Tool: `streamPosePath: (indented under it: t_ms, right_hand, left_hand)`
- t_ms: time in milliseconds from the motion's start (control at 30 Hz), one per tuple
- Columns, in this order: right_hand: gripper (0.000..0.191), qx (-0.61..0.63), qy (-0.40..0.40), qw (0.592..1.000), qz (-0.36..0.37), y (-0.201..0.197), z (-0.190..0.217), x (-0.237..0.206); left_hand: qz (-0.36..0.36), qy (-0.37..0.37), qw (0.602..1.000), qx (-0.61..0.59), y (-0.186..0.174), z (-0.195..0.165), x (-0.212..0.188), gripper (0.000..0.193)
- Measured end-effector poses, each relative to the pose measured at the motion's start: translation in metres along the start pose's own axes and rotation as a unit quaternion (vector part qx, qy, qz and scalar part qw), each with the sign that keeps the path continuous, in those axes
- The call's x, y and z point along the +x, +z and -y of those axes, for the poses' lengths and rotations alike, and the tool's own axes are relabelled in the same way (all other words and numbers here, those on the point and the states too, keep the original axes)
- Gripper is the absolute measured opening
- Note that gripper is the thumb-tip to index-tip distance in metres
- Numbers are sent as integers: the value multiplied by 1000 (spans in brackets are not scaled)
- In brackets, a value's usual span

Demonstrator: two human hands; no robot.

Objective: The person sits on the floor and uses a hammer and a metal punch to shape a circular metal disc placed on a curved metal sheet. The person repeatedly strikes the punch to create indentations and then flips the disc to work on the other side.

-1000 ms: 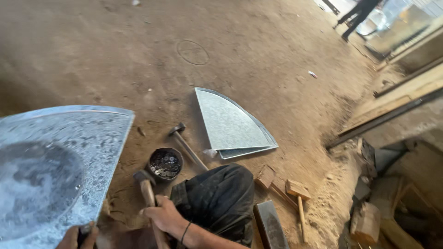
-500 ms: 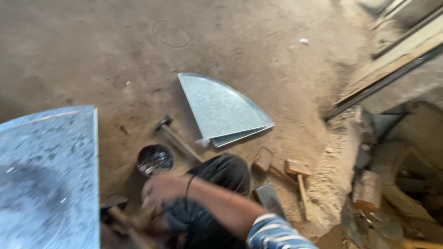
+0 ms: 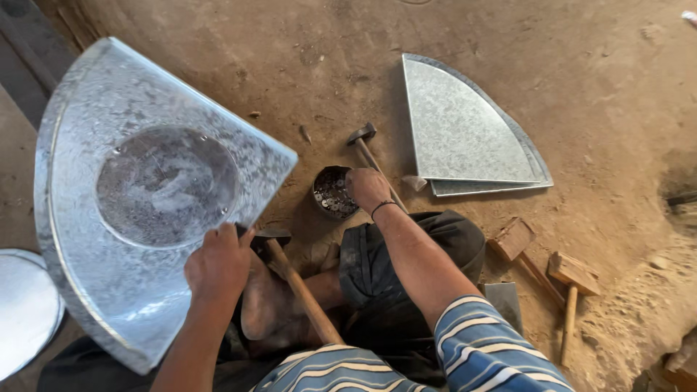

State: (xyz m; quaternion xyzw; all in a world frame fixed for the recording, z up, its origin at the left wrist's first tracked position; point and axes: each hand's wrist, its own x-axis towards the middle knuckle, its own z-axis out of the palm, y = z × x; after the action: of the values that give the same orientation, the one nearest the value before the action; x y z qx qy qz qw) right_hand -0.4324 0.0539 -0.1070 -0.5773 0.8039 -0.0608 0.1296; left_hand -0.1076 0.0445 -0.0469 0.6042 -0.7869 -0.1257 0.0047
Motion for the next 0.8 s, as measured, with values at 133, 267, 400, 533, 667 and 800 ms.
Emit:
streamPosePath:
  t_ms: [133,267,400,533,667,800]
  right_hand:
    - [16,-24,-16,999,17,9,1,6]
    - [17,-61,-22,997,34,12,-1,9]
    - [18,-86,-34,993,67,17,1,11]
    - [20,-127,-69,988,47,27,10,14]
    - [29,-107,-98,989,30,34,26,13]
    - [20,-103,-70,992,32,31,45,8]
  left_hand:
    - [31,-35,999,-24,-13,-4,35,44]
    - [-36,-117,959,-256,-30,44,46,34]
    - [-347,-56,936,1,-38,114,43,25]
    - [-338,-198,906,-161,-40,168,48,20]
    - [-228,-301,814,-441,-51,199,48,15]
    - [-299,-326,674,-591,-39,196,22,6]
